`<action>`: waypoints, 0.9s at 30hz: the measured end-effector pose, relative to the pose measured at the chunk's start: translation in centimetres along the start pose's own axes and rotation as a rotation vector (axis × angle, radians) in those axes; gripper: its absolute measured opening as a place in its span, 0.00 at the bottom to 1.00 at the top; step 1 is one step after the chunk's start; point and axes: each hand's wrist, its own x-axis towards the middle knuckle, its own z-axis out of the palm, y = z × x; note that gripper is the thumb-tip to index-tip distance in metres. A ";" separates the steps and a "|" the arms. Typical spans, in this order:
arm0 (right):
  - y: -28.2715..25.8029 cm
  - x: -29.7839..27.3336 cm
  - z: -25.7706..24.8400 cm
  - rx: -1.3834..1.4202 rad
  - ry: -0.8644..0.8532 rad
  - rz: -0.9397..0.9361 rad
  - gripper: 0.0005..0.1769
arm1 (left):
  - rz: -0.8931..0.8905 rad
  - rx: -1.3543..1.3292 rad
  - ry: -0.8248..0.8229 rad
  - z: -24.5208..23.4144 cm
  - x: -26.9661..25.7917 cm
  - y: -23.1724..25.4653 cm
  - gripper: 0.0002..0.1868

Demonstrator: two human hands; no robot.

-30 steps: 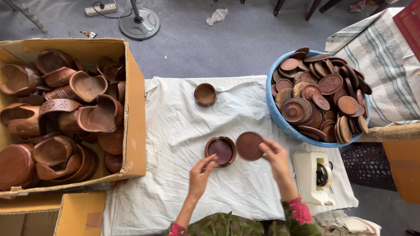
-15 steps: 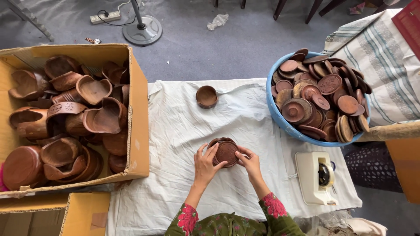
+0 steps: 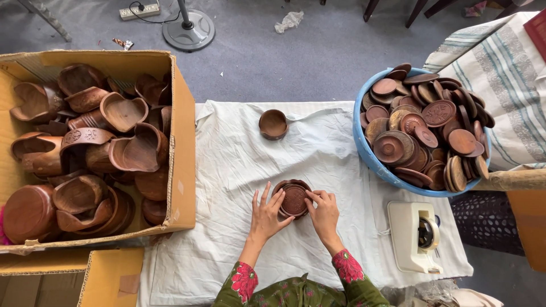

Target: Selecting wooden bowls and lids from containers and pairing them together on a workspace.

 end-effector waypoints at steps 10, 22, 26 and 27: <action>0.0 -0.4 0.6 -0.181 0.003 -0.293 0.14 | -0.097 -0.090 0.111 0.1 -1.1 0.6 0.48; 0.5 -1.1 1.1 -0.097 -0.010 -0.283 0.22 | -0.185 -0.330 0.014 0.0 -1.8 1.0 0.62; 1.2 1.7 -6.2 0.038 0.411 -0.147 0.18 | -0.142 -0.281 0.067 -0.2 -1.5 1.6 0.64; 0.9 2.5 -9.2 -0.018 0.595 -0.168 0.14 | -0.133 -0.250 0.068 0.1 -1.5 1.7 0.64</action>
